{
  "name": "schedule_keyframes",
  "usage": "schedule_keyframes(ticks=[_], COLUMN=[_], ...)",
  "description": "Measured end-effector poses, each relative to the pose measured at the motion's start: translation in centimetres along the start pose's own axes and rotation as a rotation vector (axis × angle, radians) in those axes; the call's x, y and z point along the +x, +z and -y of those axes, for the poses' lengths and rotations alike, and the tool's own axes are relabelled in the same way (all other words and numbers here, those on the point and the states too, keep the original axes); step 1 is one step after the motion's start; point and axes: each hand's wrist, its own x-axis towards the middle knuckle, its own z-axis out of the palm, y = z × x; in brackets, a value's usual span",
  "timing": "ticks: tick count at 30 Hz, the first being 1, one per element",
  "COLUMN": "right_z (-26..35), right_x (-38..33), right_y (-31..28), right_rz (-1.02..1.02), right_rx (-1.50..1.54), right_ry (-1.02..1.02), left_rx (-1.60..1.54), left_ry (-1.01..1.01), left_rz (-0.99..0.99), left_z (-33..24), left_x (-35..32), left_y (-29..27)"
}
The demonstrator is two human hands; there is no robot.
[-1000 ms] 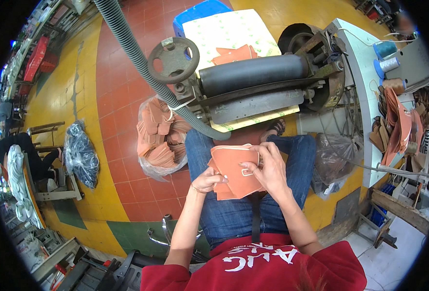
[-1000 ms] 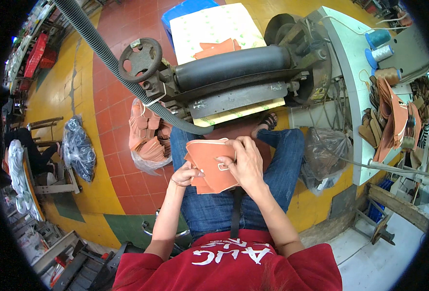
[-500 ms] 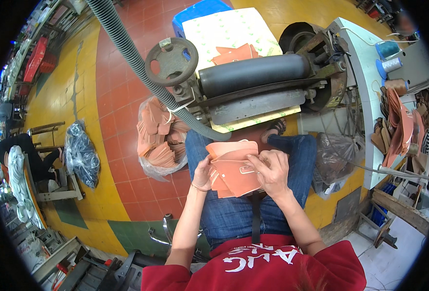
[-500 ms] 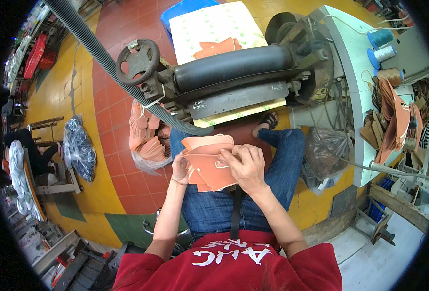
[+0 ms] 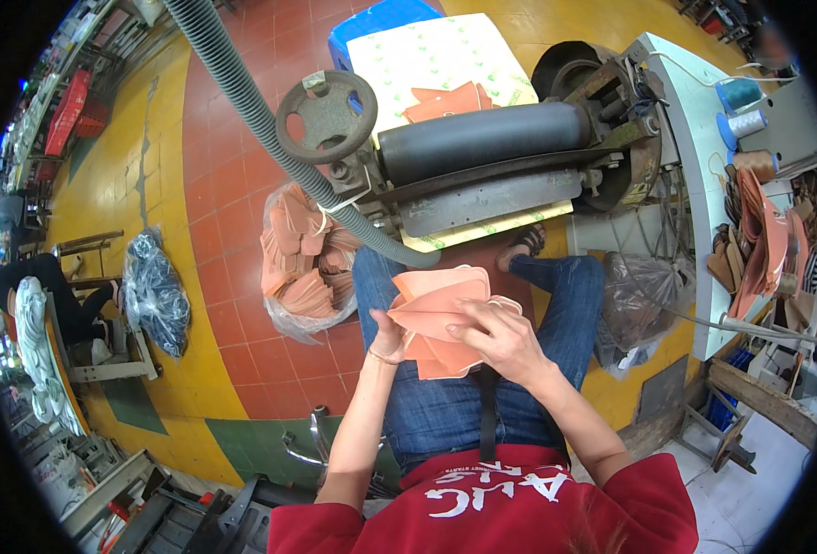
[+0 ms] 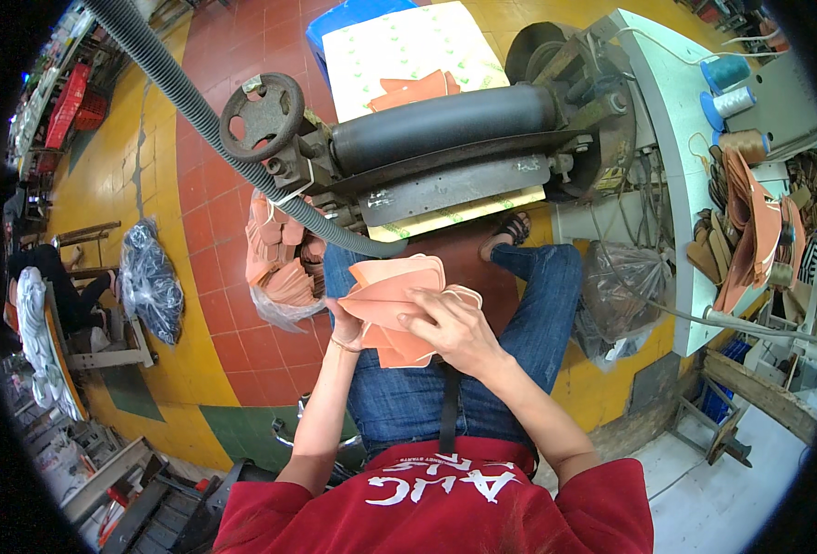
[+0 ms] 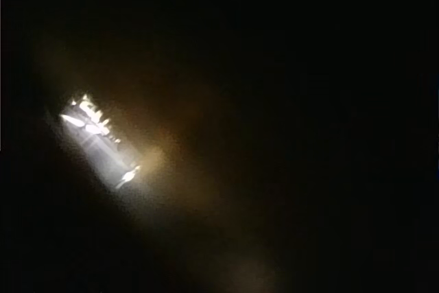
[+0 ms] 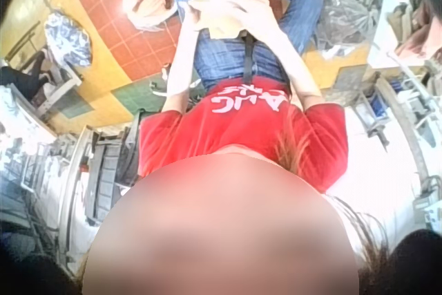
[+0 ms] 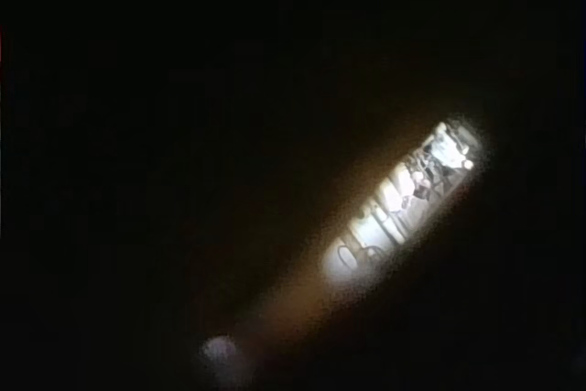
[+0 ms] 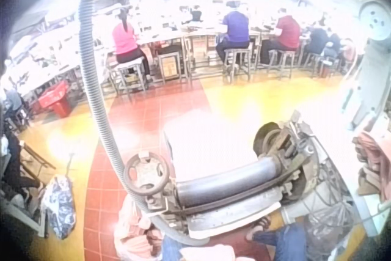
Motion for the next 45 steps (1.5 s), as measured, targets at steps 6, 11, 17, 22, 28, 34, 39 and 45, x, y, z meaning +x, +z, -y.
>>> schedule_keyframes(ticks=[6, 11, 17, 22, 28, 34, 39, 45], right_z=[0.8, 0.8, 2.0, 2.3, -3.7, -5.9, -2.3, -0.6], right_x=[0.1, -0.3, 0.1, -0.5, -0.3, 1.0, 0.2, 0.9], right_y=[-0.1, -0.1, -2.5, -4.7, -4.3, -2.5, -4.6, -4.6], right_rz=[0.329, 0.405, 0.406, -0.170, -0.639, -0.381, -0.349, -0.417], right_rx=[0.097, 0.162, 0.411, 0.893, 1.377, 1.304, 0.263, 0.089], right_ry=[0.116, 0.097, -0.009, 0.308, 0.846, 0.756, 0.153, 0.033], left_rx=[0.112, -0.116, -0.010, -0.271, -0.234, -0.228, -0.176, -0.228], left_ry=[-0.084, -0.128, -0.365, -0.395, -0.159, -0.108, -0.065, -0.072], left_rz=[0.025, 0.110, -0.160, -0.226, -0.172, -0.093, -0.125, -0.044], left_z=[0.6, 0.7, 0.4, 0.2, -1.8, -4.5, -4.6, -4.1], left_x=[-0.5, -0.9, 0.4, 0.5, -1.1, -4.6, -5.6, -4.8], left_y=[0.3, -0.6, 0.2, 0.2, -2.8, -4.5, -4.6, -4.1])
